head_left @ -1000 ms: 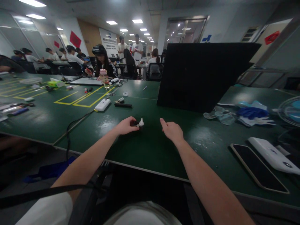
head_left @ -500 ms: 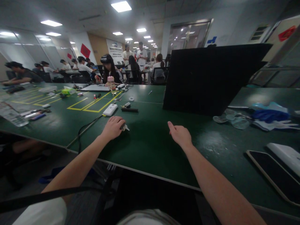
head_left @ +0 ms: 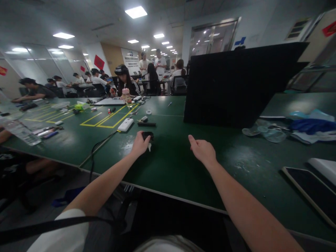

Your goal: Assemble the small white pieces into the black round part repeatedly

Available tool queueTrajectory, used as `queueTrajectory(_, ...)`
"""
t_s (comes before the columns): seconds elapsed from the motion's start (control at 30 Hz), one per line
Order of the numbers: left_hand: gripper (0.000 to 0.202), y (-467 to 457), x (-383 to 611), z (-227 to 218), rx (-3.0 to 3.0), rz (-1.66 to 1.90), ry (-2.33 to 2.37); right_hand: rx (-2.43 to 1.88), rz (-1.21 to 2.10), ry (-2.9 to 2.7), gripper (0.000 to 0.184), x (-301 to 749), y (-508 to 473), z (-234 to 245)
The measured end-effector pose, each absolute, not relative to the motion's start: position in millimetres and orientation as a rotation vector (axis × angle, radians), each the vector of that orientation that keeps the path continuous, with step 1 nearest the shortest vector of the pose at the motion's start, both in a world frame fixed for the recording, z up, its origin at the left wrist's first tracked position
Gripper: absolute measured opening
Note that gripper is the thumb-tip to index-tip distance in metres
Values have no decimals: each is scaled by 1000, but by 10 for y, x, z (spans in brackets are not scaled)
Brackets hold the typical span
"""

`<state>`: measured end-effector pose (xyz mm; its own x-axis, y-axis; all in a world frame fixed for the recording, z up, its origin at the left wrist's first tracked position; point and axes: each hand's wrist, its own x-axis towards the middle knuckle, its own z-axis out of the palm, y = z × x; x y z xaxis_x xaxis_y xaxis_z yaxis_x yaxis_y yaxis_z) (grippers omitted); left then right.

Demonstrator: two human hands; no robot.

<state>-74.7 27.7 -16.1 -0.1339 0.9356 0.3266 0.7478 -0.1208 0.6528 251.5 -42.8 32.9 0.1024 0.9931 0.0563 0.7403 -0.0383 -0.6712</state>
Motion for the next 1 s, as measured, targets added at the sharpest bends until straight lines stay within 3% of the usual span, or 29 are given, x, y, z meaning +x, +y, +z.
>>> queueTrajectory(0.3,49,247,302,-51,2256,675,1558,-1806,513,-1558,77,2610,-439,391)
queueTrajectory(0.53,56,-222,1196,-60,2364,587,1100,-1776,336,-1378,82,2697,-427,446)
queueTrajectory(0.73,50,-126,1003,10,2089,941,998,-1769,236,-1345,77,2745,-374,423)
queueTrajectory(0.87,45,83,434,-71,1855,1284,1186,-1729,354,-1770,55,2607,-416,388)
queueTrajectory(1.0,47,185,-70,-163,1873,1286,1410,-1643,376,-2247,48,2383,-464,272)
